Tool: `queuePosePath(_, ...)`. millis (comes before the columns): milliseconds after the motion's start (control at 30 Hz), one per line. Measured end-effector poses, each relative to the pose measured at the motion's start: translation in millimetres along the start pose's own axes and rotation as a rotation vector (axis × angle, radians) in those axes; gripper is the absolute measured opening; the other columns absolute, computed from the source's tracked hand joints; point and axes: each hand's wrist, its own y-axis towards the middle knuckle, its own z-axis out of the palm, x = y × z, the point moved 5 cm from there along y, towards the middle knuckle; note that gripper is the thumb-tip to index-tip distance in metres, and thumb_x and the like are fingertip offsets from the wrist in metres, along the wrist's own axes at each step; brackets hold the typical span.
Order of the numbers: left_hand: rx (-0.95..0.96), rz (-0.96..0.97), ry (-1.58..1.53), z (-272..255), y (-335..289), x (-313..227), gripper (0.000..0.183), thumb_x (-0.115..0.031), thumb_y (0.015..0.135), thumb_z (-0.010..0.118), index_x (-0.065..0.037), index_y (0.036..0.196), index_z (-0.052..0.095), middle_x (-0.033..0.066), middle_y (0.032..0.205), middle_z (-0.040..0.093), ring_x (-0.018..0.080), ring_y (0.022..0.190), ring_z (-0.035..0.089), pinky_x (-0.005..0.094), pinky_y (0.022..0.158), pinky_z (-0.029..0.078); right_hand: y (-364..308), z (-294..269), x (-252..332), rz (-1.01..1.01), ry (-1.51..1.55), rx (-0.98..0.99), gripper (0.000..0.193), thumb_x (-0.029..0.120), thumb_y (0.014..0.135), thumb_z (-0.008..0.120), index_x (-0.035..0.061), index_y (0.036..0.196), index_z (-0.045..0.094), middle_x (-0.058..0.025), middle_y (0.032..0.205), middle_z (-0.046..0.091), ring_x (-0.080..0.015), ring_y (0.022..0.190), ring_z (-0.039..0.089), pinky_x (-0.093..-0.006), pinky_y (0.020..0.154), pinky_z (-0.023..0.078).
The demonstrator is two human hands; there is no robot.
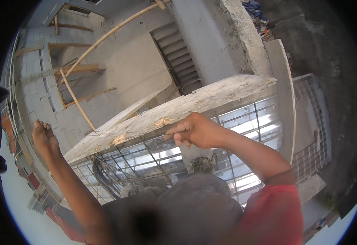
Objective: The person uses a cordless drill to fasten wooden planks to a metal roof frame, then ties metal rods together with wire. They work on a partially constructed roof with visible rebar and wooden supports.
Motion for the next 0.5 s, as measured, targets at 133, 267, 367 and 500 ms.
queuePosePath(133, 0.014, -0.003, -0.019, 1.9, -0.3, 5.7, 0.013, -0.013, 0.098, 0.055, 0.000, 0.096, 0.058, 0.0041, 0.080, 0.053, 0.0134, 0.070, 0.052, 0.0258, 0.063, 0.046, -6.4, 0.3, 6.2, -0.037, -0.118, -0.038, 0.024, 0.016, 0.097, 0.056, 0.0067, 0.114, 0.069, -0.0011, 0.076, 0.063, -0.0113, 0.065, 0.052, -0.0293, 0.069, 0.049)
queuePosePath(267, -0.039, -0.056, -0.030, 11.5, -9.4, 19.6, 0.013, -0.012, 0.098, 0.056, 0.000, 0.092, 0.057, 0.0044, 0.079, 0.053, 0.0137, 0.069, 0.052, 0.0257, 0.063, 0.046, -11.3, -3.7, 5.1, -0.072, -0.146, -0.086, 0.022, 0.018, 0.098, 0.055, 0.0065, 0.110, 0.069, -0.0041, 0.074, 0.062, -0.0180, 0.069, 0.057, -0.0339, 0.072, 0.049)
queuePosePath(367, -0.032, -0.072, -0.038, 23.0, -18.8, 28.8, 0.012, -0.010, 0.097, 0.056, 0.000, 0.090, 0.056, 0.0045, 0.079, 0.053, 0.0136, 0.069, 0.052, 0.0254, 0.063, 0.047, -9.8, -17.9, 11.1, -0.294, -0.324, -0.368, 0.022, 0.020, 0.098, 0.055, 0.0029, 0.103, 0.068, -0.0051, 0.074, 0.063, -0.0121, 0.062, 0.057, -0.0290, 0.060, 0.046)
queuePosePath(500, -0.058, 0.021, 0.007, 26.6, -20.2, 21.3, 0.012, -0.010, 0.099, 0.054, -0.001, 0.091, 0.055, 0.0043, 0.077, 0.052, 0.0137, 0.068, 0.052, 0.0251, 0.065, 0.049, -16.1, -28.0, 20.3, -0.589, -0.516, -0.604, 0.023, 0.021, 0.097, 0.056, 0.0016, 0.102, 0.067, -0.0079, 0.076, 0.062, -0.0145, 0.067, 0.059, -0.0304, 0.062, 0.047)
